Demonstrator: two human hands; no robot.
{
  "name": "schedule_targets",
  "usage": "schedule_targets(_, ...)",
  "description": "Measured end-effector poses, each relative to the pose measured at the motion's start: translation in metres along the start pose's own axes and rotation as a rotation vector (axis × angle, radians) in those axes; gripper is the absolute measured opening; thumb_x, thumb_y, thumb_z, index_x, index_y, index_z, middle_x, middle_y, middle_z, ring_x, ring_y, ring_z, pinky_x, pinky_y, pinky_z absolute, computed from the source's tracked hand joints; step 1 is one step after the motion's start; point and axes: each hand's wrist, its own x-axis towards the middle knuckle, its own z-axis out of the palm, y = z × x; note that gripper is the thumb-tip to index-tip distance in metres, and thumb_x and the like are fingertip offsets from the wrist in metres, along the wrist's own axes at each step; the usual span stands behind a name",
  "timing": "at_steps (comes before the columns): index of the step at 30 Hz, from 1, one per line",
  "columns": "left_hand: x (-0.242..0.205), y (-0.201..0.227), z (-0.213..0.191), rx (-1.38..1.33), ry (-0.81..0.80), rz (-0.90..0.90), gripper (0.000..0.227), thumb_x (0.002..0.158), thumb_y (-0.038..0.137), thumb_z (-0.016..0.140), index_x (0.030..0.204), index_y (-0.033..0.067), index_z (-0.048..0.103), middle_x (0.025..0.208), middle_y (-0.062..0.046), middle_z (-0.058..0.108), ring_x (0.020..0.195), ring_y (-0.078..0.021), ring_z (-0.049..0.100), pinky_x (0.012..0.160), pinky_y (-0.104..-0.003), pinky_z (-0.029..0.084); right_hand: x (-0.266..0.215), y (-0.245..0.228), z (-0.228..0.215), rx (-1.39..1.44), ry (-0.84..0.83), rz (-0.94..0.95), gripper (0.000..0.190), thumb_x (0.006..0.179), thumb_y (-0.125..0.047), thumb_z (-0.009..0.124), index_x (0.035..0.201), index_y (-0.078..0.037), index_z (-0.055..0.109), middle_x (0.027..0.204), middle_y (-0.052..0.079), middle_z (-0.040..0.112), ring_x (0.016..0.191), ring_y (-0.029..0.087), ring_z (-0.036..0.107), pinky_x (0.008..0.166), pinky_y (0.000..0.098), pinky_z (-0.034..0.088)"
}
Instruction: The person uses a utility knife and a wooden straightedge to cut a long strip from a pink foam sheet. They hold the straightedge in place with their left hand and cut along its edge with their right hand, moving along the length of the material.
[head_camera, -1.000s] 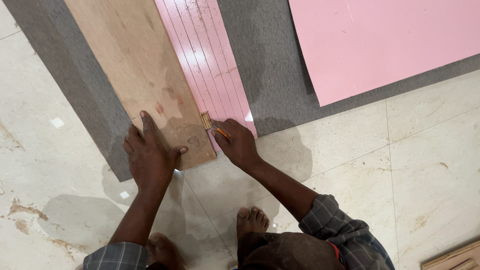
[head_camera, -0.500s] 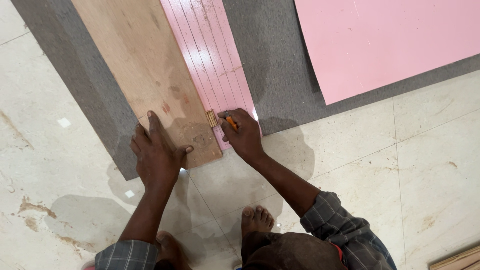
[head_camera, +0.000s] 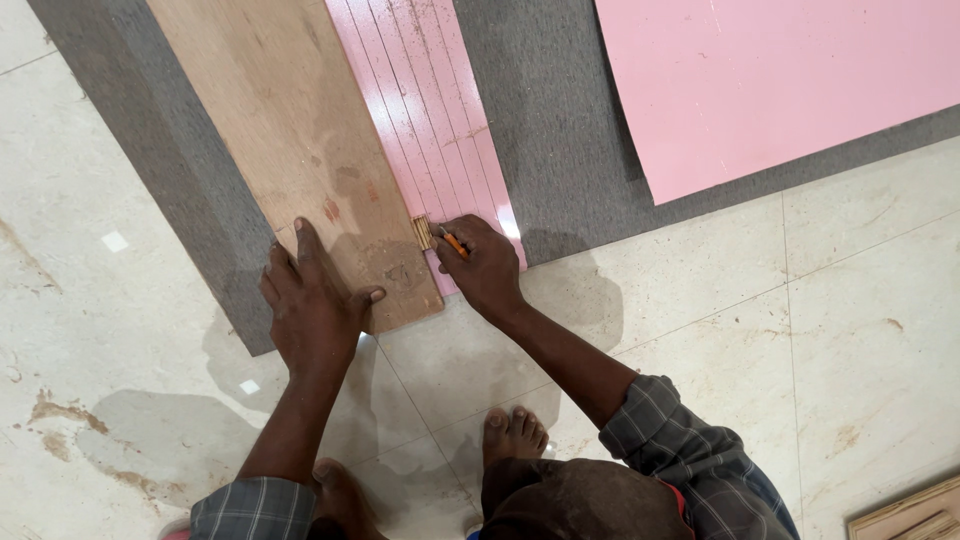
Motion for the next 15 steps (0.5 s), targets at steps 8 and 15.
schedule_targets(8,0.001,0.005,-0.003,0.014,-0.031,-0.023,0.128,0.063,0.042,0.096,0.164,0.0147,0.021,0.154,-0.031,0.029,0.139,-0.0465,0.037,0.093,-0.053,0.056,0.006,0.002,-0.005,0.101,-0.076,0.056,0.025,0.096,-0.013,0.071,0.117,0.001,0.069,0.099,0.006,0.067,0.071,0.009,0.072,0.059,0.0227,0.059)
schedule_targets(15,0.003,0.007,-0.003,0.064,-0.058,-0.013,0.128,0.062,0.045,0.095,0.164,0.0238,0.020,0.158,-0.033,0.021,0.141,-0.0491,0.033,0.089,-0.052,0.059,0.011,0.005,-0.014,0.119,-0.155,0.116,0.027,0.098,-0.012,0.068,0.121,0.001,0.070,0.096,0.007,0.071,0.065,0.008,0.069,0.056,0.0236,0.057)
